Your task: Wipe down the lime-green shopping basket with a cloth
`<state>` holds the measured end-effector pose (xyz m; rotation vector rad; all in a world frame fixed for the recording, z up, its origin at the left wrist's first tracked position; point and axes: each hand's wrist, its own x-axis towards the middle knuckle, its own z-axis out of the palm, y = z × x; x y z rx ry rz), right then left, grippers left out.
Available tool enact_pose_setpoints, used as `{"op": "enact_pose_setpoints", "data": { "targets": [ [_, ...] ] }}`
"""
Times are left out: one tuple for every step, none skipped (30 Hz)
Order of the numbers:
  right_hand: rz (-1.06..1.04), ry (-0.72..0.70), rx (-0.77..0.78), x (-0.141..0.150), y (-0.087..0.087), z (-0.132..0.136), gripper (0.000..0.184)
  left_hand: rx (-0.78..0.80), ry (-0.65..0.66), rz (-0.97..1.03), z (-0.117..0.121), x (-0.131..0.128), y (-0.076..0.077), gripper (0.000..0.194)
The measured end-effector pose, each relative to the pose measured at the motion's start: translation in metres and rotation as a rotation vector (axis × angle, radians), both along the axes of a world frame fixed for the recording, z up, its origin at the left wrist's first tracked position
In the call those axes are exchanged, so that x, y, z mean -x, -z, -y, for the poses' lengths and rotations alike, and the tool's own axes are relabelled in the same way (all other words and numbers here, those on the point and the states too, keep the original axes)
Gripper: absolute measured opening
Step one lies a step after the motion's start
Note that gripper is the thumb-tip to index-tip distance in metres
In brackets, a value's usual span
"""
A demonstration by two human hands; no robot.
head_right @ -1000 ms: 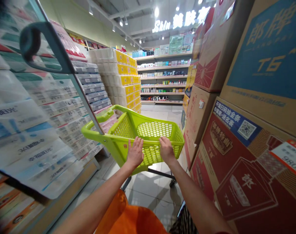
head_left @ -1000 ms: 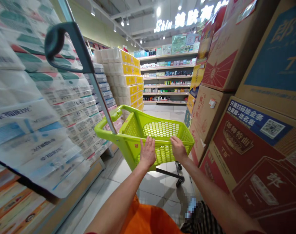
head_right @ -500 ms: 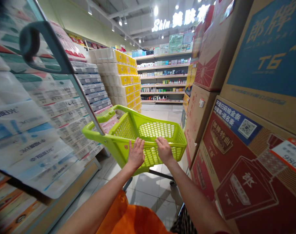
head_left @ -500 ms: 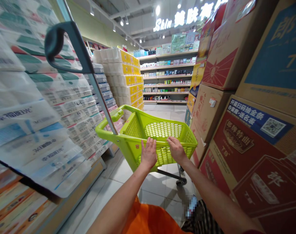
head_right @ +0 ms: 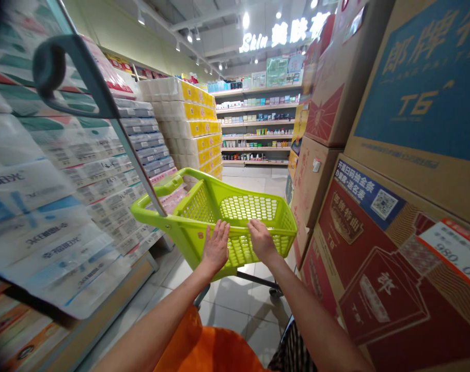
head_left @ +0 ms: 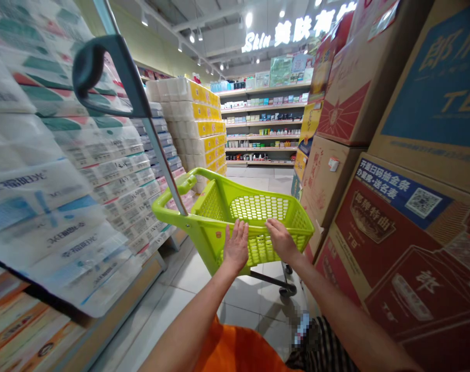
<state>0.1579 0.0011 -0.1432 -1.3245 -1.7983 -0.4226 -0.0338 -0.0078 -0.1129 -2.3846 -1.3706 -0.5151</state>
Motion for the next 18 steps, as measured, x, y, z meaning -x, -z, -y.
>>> {"op": "enact_pose_setpoints", "data": {
  "targets": [
    [-0.008,0.034,0.014,-0.009,0.001,0.001,0.039,0.006,0.000,-0.003,0.000,0.000,-0.001,0.061],
    [-0.032,0.106,0.027,-0.023,0.003,0.002,0.040,0.011,0.000,-0.003,0.001,0.000,-0.001,0.061],
    [-0.063,0.195,0.037,-0.038,0.005,0.003,0.040,0.016,0.000,-0.003,0.001,0.000,-0.002,0.061],
    [-0.092,0.281,0.044,-0.051,0.007,0.003,0.040,0.020,-0.001,-0.001,0.002,-0.001,-0.002,0.062],
    [-0.114,0.345,0.046,-0.060,0.010,0.003,0.039,0.023,-0.004,0.001,0.002,-0.001,-0.002,0.062],
    [-0.130,0.378,0.041,-0.062,0.011,0.003,0.039,0.026,-0.008,0.001,0.002,-0.002,-0.002,0.063],
    [-0.137,0.374,0.029,-0.057,0.011,0.002,0.039,0.027,-0.013,-0.001,0.002,-0.003,-0.002,0.063],
    [-0.131,0.334,0.013,-0.046,0.011,0.001,0.038,0.026,-0.018,-0.004,0.002,-0.003,-0.002,0.063],
    [-0.111,0.265,-0.003,-0.030,0.010,0.001,0.038,0.023,-0.021,-0.008,0.002,-0.003,-0.001,0.063],
    [-0.081,0.185,-0.017,-0.014,0.009,0.000,0.038,0.018,-0.022,-0.010,0.001,-0.002,-0.001,0.064],
    [-0.049,0.108,-0.026,0.000,0.007,-0.001,0.038,0.012,-0.021,-0.010,0.001,-0.002,0.000,0.064],
    [-0.024,0.049,-0.029,0.009,0.005,-0.001,0.038,0.007,-0.017,-0.007,0.001,-0.001,0.000,0.064],
    [-0.014,0.020,-0.026,0.012,0.005,-0.001,0.039,0.004,-0.013,-0.002,0.000,0.000,0.001,0.065],
    [-0.021,0.026,-0.018,0.008,0.005,-0.001,0.040,0.003,-0.006,0.002,0.000,0.001,0.001,0.065],
    [-0.046,0.066,-0.005,-0.001,0.005,0.000,0.041,0.005,-0.001,0.006,0.000,0.001,0.002,0.065],
    [-0.083,0.130,0.010,-0.014,0.006,0.001,0.041,0.008,0.003,0.010,0.000,0.002,0.002,0.066],
    [-0.124,0.203,0.027,-0.028,0.008,0.002,0.041,0.011,0.006,0.012,0.000,0.002,0.003,0.066],
    [-0.165,0.270,0.042,-0.040,0.009,0.003,0.042,0.013,0.008,0.013,0.000,0.001,0.004,0.066]
  ]
}}
